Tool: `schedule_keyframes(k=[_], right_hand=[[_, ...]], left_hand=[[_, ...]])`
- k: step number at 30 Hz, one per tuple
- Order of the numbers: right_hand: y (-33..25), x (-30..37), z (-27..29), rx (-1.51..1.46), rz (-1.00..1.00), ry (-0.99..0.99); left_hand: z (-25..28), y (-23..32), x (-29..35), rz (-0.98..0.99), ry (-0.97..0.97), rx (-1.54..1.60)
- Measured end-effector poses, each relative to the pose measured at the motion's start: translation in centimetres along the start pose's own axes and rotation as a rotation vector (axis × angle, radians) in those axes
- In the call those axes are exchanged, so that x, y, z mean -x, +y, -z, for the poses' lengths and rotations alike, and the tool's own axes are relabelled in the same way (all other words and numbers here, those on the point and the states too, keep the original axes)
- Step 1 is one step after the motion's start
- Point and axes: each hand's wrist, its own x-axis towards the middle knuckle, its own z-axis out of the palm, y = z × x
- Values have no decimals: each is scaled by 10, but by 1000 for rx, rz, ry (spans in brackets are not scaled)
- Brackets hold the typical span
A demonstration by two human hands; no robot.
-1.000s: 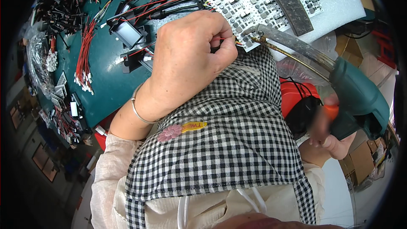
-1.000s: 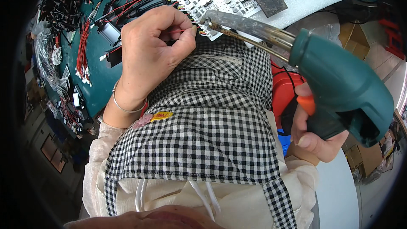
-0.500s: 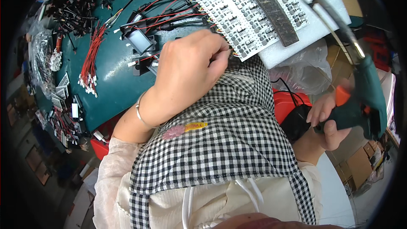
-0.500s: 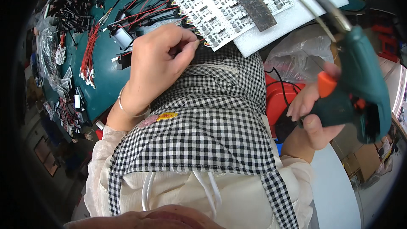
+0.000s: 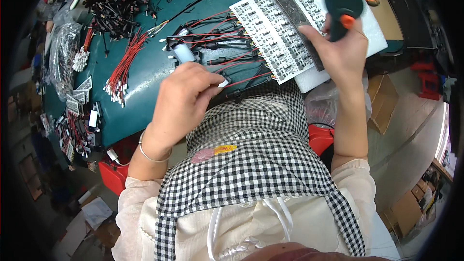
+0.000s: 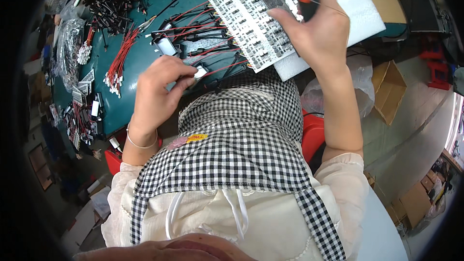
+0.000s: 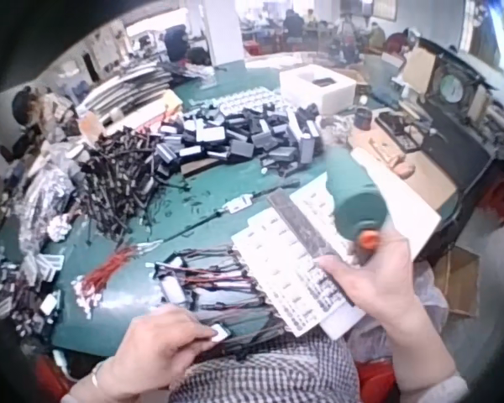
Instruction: The person solders red and black wires to a white circuit board using a soldering iron. They repeatedly pick up wires, apply solder to the board's contact points, and place the finished assemblies on the workbench. The person also uses a small handheld device to assist with the soldering process.
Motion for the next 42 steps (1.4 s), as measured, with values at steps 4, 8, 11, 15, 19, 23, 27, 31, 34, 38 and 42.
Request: schedule_keyframes(k=[4,8,11,15,19,23,27,31,34,38,42], right_hand=[[0,-20,-22,225,319,-7],[0,-28,-23,326,287,-107],[3,-29,-23,336,278,-171],[6,-29,-25,266,222,-192],[12,-29,-22,57,148,-182],[20,-26,-19,-102,75,-143],[16,-28,-19,-100,63,-179],[14,-29,-17,-92,45,-208],[14,-30,-15,-101,48,-214],[14,-29,-17,-158,40,-215],[6,-27,-13,-110,5,-211]], left_hand=[[11,-25,-30,79,159,119],[-1,-67,-93,2,155,-168],[-10,-79,-133,193,-172,67],[-5,-81,-156,376,-477,310],[-6,-81,-161,367,-611,480],[-9,-75,-148,506,-528,935],[-19,-83,-141,655,-604,1197],[-27,-76,-139,714,-520,1134],[-32,-78,-140,727,-527,1159],[-33,-78,-143,765,-553,1119],[-33,-72,-141,676,-493,1179]])
